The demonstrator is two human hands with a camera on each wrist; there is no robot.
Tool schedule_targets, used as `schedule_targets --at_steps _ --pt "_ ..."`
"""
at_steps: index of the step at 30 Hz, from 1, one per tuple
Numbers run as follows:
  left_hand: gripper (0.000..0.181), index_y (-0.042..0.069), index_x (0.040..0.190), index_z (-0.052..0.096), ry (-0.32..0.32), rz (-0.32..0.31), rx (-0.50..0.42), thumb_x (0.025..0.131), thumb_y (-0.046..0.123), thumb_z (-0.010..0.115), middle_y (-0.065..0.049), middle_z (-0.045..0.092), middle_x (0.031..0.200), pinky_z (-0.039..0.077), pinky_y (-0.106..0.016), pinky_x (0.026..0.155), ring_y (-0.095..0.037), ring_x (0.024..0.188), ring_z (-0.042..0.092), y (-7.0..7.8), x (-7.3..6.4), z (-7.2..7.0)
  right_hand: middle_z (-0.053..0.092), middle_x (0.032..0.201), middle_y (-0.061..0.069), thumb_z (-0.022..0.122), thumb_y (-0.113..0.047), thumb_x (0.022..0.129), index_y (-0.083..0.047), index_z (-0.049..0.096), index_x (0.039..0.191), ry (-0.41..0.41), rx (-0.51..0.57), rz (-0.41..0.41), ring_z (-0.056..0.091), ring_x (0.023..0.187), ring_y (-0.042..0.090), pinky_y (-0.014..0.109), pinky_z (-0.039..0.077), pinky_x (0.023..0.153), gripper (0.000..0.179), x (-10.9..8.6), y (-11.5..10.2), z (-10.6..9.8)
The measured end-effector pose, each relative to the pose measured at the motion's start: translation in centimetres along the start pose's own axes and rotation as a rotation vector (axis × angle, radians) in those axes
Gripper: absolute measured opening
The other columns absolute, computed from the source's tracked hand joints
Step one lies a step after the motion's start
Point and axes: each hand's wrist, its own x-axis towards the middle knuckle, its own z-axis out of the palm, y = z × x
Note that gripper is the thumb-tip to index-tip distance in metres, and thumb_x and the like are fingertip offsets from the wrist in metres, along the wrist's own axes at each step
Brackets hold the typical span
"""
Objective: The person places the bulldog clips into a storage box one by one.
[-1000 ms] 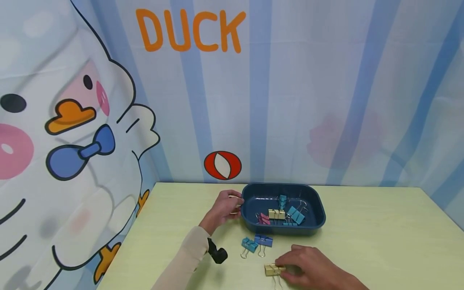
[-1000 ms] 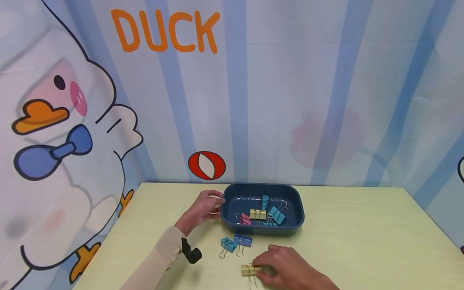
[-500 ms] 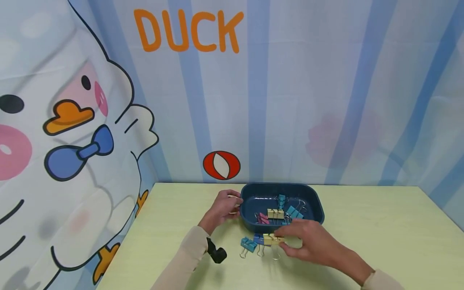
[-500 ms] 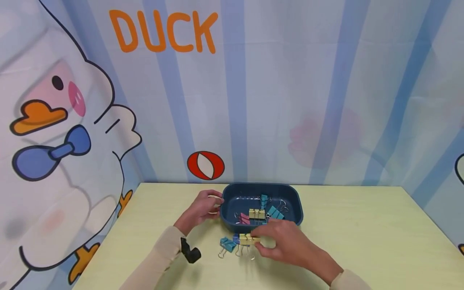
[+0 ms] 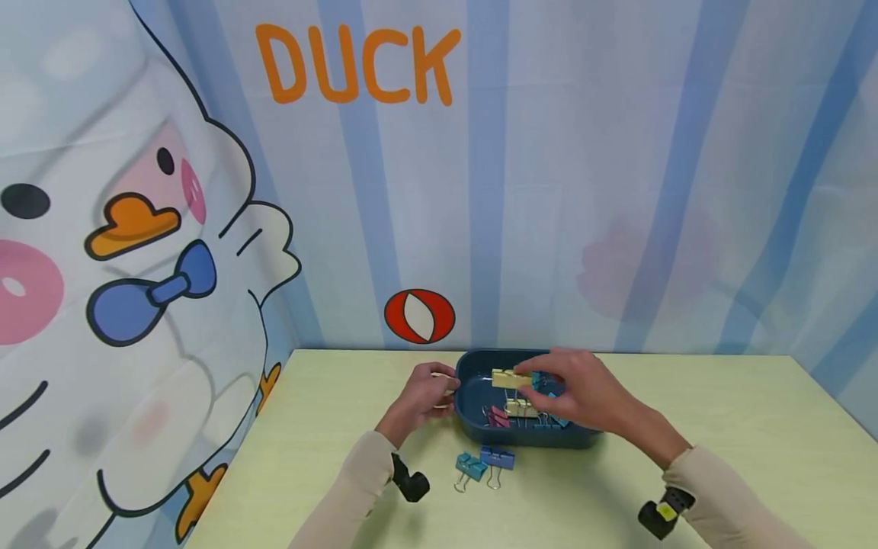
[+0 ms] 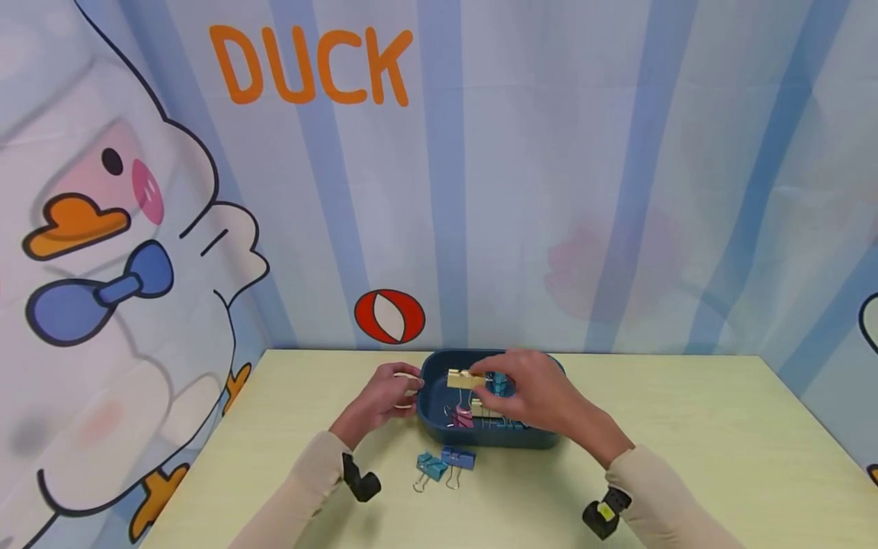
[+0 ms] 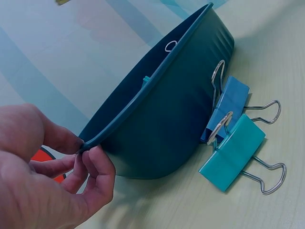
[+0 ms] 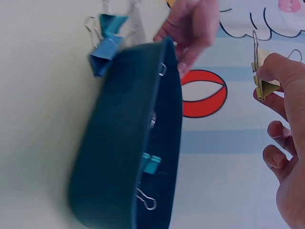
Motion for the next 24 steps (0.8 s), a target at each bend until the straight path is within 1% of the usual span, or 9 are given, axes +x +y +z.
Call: schedule_targets --at_steps 4,6,11,14,16,18,22,24 --pt "0.025 0.0 0.125 0.059 0.003 -0.003 0.006 0.1 0.003 0.059 -0.013 0.059 0.097 0.055 -0.027 0.063 -0.021 0.072 0.057 -0.1 0.0 0.0 0.058 0.077 -0.02 0.081 -0.019 0.089 -0.015 0.079 0.114 -0.005 -0.021 0.024 0.036 0.06 0.0 0.026 0.036 0.056 0.026 1.2 0.5 -0.5" --pt "0.025 0.0 0.125 0.059 0.004 0.002 0.011 0.1 0.003 0.059 -0.013 0.059 0.097 0.055 -0.027 0.063 -0.021 0.072 0.057 -0.1 0.0 0.0 0.052 0.071 -0.019 0.081 -0.02 0.089 -0.014 0.079 0.115 -0.008 -0.03 0.045 0.035 0.059 0.001 0.027 0.035 0.057 0.026 1.6 0.8 -0.6" --pt "0.025 0.0 0.125 0.059 0.003 0.003 0.013 0.1 0.003 0.059 -0.013 0.06 0.096 0.055 -0.028 0.063 -0.021 0.072 0.057 -0.1 -0.1 0.0 0.04 0.063 -0.016 0.079 -0.019 0.091 -0.014 0.078 0.115 -0.002 -0.033 0.098 0.033 0.056 0.004 0.029 0.033 0.056 0.025 2.3 1.6 -0.4" --pt "0.024 0.0 0.124 0.059 0.005 -0.002 0.005 0.1 0.003 0.06 -0.012 0.06 0.095 0.055 -0.027 0.063 -0.02 0.07 0.057 0.0 0.0 -0.1 0.038 0.063 -0.014 0.077 -0.018 0.093 -0.014 0.078 0.116 0.003 -0.023 0.126 0.033 0.056 0.005 0.03 0.032 0.056 0.024 2.5 1.9 -0.2" --pt "0.024 0.0 0.123 0.059 0.005 -0.004 0.0 0.1 0.003 0.06 -0.012 0.06 0.095 0.056 -0.027 0.063 -0.02 0.07 0.057 0.0 0.1 -0.1 0.039 0.063 -0.013 0.076 -0.019 0.094 -0.013 0.078 0.117 0.001 -0.021 0.147 0.034 0.056 0.006 0.03 0.032 0.057 0.024 2.5 2.1 0.0" --pt "0.023 0.0 0.123 0.06 0.004 -0.004 -0.003 0.1 0.003 0.06 -0.012 0.06 0.094 0.056 -0.027 0.063 -0.019 0.069 0.057 0.0 0.1 -0.1 0.039 0.063 -0.011 0.077 -0.023 0.094 -0.013 0.076 0.123 -0.008 -0.015 0.173 0.033 0.056 0.007 0.031 0.031 0.057 0.031 2.5 2.3 0.1" --pt "0.023 0.0 0.123 0.059 -0.008 -0.002 -0.009 0.1 0.003 0.06 -0.011 0.059 0.094 0.055 -0.028 0.063 -0.02 0.069 0.056 0.0 0.0 -0.1 0.039 0.066 -0.008 0.079 -0.036 0.092 -0.017 0.062 0.144 -0.045 0.012 0.223 0.033 0.056 0.009 0.031 0.031 0.057 0.058 2.2 2.3 0.3" --pt "0.024 0.0 0.123 0.059 -0.011 0.0 -0.01 0.1 0.003 0.06 -0.011 0.059 0.094 0.055 -0.028 0.063 -0.02 0.07 0.056 -0.1 0.0 -0.1 0.045 0.072 -0.009 0.08 -0.041 0.091 -0.02 0.055 0.151 -0.063 0.028 0.226 0.034 0.057 0.009 0.031 0.032 0.057 0.069 1.9 2.2 0.3"
